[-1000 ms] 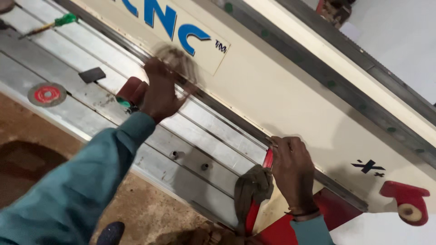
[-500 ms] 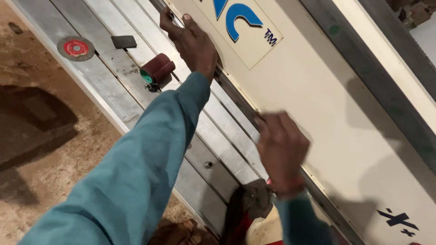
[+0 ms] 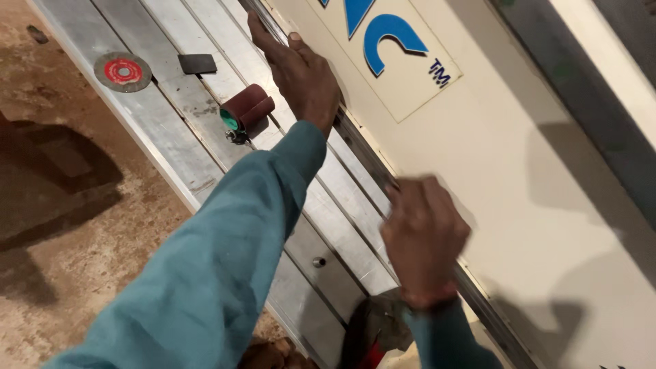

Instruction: The person wipes the metal guide rail and the outer frame of a large CNC woodworking machine using a cloth, cleaning along the entire length of the machine.

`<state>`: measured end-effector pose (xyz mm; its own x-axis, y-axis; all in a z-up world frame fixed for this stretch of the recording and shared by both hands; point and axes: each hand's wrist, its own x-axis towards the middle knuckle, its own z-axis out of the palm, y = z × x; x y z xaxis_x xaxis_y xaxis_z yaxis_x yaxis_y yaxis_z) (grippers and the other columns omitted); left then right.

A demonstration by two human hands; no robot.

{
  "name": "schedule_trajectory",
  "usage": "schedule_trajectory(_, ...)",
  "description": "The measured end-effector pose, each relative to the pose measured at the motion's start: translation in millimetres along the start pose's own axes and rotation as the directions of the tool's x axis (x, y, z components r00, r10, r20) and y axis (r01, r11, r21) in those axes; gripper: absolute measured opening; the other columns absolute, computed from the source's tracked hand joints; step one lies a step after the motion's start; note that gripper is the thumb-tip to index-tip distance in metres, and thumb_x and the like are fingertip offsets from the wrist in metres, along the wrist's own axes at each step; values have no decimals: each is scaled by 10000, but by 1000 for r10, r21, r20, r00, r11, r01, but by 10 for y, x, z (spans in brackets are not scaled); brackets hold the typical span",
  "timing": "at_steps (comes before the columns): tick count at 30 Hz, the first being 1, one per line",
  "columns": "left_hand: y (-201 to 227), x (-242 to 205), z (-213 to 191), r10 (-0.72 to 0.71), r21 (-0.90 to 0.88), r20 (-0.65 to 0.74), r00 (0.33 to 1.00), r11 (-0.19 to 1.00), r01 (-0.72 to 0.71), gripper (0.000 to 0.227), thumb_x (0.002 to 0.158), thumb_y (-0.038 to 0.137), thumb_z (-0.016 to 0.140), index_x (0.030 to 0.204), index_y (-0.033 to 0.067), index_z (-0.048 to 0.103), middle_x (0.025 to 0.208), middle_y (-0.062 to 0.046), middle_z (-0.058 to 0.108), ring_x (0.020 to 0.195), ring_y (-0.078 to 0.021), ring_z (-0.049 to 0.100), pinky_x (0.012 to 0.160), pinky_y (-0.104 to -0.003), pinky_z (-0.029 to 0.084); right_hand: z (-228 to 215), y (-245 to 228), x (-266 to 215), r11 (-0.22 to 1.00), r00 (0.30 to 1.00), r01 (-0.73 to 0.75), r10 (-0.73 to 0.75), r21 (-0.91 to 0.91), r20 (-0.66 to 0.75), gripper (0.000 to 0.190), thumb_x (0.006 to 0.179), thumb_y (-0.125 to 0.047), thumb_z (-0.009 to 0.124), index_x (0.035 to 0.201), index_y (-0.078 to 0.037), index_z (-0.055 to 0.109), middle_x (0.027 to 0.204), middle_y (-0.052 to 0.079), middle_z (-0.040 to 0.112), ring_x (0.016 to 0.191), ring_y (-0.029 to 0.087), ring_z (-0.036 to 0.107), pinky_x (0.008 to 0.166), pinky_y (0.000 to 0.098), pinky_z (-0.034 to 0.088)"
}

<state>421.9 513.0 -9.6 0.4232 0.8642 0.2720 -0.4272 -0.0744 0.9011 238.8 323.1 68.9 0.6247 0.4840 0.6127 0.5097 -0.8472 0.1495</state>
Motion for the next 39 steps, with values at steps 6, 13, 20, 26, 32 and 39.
schedule_trajectory(6,53,-5,-13,15,19,6,1000,1000,-15,597,1170,118,332,1653,190,-11,1689,-320,228,1514,-508,407,1250,-512,446,-544,218,-356,972,990,60,-27,-229,142,23,932,-92,749,936,-114,748,877,35,694,792,198,678,680,341,549)
schedule_trajectory(13,67,-3,-43,-58,16,29,998,998,58,602,1134,117,336,1624,184,-7,1697,-301,201,1463,-497,451,1212,-497,478,-74,28,-53,981,993,-119,117,155,19,53,940,-46,685,976,-82,698,924,33,669,786,171,666,664,300,550)
schedule_trajectory(20,251,59,-79,-80,86,37,996,993,76,611,1129,110,339,1628,160,-10,1693,-301,182,1485,-488,397,1213,-486,456,-199,30,20,995,987,-61,71,-74,145,22,921,-112,746,942,-114,742,883,19,702,685,186,663,538,340,508)
schedule_trajectory(26,197,18,-83,-65,94,-18,998,993,67,591,1130,109,343,1628,154,27,1706,-291,179,1487,-502,402,1182,-490,494,-405,138,-175,987,974,-86,112,-138,199,158,864,-23,723,993,-105,762,927,69,704,800,239,700,655,369,559)
schedule_trajectory(32,278,55,-76,-62,89,-5,998,994,62,618,1108,94,366,1621,141,24,1696,-293,192,1477,-501,413,1170,-492,490,147,-301,506,996,994,-36,45,-82,101,116,827,-53,755,937,-85,737,902,55,695,671,215,667,527,345,519)
schedule_trajectory(39,326,6,-109,-107,58,16,994,993,106,601,1110,94,350,1619,139,32,1708,-286,168,1472,-488,412,1175,-483,479,-326,234,-49,965,962,200,-160,-172,221,100,863,-90,764,897,1,737,862,86,723,696,184,672,572,336,527)
